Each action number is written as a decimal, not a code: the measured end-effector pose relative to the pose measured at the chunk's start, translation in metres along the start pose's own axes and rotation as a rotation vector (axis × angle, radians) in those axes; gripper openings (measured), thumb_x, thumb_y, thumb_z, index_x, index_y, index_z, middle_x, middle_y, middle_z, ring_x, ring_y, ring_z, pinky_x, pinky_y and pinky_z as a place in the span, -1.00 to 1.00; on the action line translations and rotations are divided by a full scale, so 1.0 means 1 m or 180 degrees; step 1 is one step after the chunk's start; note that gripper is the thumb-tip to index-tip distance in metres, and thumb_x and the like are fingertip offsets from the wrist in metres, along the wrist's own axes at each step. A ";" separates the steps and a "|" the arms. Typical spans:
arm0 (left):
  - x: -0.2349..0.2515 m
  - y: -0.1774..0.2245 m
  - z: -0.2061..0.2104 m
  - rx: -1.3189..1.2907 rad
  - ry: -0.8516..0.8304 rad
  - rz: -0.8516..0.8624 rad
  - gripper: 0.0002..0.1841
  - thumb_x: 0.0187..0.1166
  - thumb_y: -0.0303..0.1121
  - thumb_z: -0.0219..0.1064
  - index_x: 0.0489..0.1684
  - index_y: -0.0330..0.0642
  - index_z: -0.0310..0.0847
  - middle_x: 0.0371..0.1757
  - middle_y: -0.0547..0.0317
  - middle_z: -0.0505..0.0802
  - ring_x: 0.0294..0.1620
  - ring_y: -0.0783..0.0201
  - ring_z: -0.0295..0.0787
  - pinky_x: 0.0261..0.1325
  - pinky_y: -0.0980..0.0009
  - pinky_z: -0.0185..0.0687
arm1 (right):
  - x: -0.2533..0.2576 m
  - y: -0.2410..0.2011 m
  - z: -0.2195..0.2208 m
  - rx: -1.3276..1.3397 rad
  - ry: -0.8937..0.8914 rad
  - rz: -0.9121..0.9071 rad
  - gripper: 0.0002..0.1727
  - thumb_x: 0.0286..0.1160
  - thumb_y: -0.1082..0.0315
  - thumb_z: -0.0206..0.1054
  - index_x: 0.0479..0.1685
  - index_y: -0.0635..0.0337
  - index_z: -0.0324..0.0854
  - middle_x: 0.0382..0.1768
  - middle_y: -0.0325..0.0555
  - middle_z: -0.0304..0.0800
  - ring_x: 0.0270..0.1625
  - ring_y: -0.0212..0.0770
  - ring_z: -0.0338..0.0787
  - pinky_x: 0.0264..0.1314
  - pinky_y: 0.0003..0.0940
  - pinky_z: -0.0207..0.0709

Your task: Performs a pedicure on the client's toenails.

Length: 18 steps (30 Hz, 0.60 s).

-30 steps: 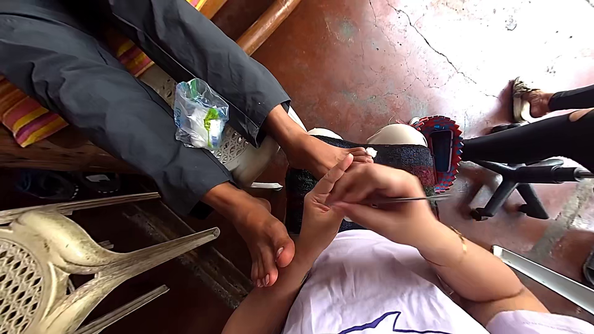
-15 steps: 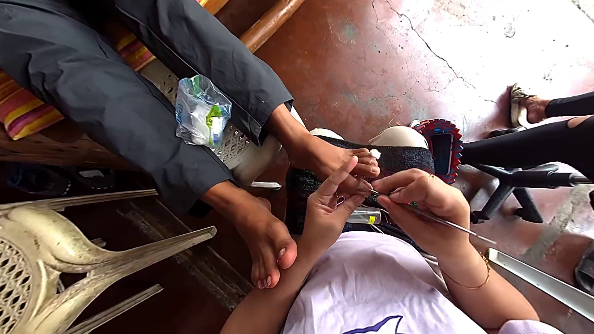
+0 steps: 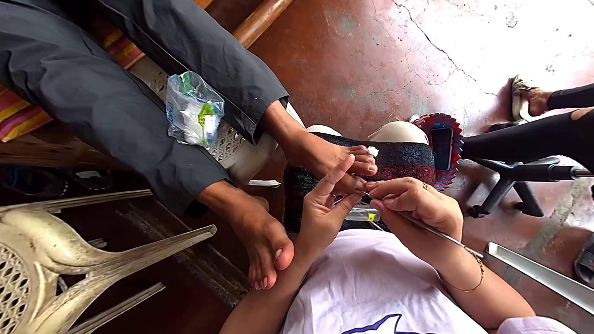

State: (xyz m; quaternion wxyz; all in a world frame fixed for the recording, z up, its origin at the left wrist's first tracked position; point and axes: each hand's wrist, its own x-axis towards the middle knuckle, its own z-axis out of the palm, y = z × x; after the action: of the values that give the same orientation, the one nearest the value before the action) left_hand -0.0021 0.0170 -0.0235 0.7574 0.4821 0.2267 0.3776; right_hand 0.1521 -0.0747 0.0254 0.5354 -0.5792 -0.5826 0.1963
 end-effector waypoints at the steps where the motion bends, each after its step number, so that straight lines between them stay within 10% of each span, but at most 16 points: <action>1: 0.000 0.000 0.000 0.0005 0.0002 -0.0008 -0.36 0.50 -0.65 0.39 0.61 0.08 0.53 0.17 0.10 0.87 0.14 0.27 0.84 0.34 0.33 0.73 | 0.000 0.000 0.001 -0.0015 0.0027 0.0017 -0.88 0.49 0.54 0.43 -0.36 0.27 0.60 -0.14 0.02 0.90 0.05 -0.27 0.90 0.07 -0.49 0.79; 18: 0.000 -0.001 -0.001 0.0065 0.0004 -0.0011 -0.37 0.49 -0.66 0.39 0.59 0.04 0.55 0.23 0.14 0.85 0.16 0.29 0.82 0.34 0.34 0.73 | -0.003 0.000 0.006 -0.0455 0.0016 -0.0339 -0.84 0.51 0.52 0.41 -0.43 0.27 0.61 -0.17 0.08 0.94 0.05 -0.21 0.93 0.09 -0.46 0.77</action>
State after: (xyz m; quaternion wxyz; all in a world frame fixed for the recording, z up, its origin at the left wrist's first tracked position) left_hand -0.0026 0.0169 -0.0250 0.7529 0.4892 0.2319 0.3742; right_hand 0.1464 -0.0757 0.0222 0.5039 -0.5845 -0.6238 0.1241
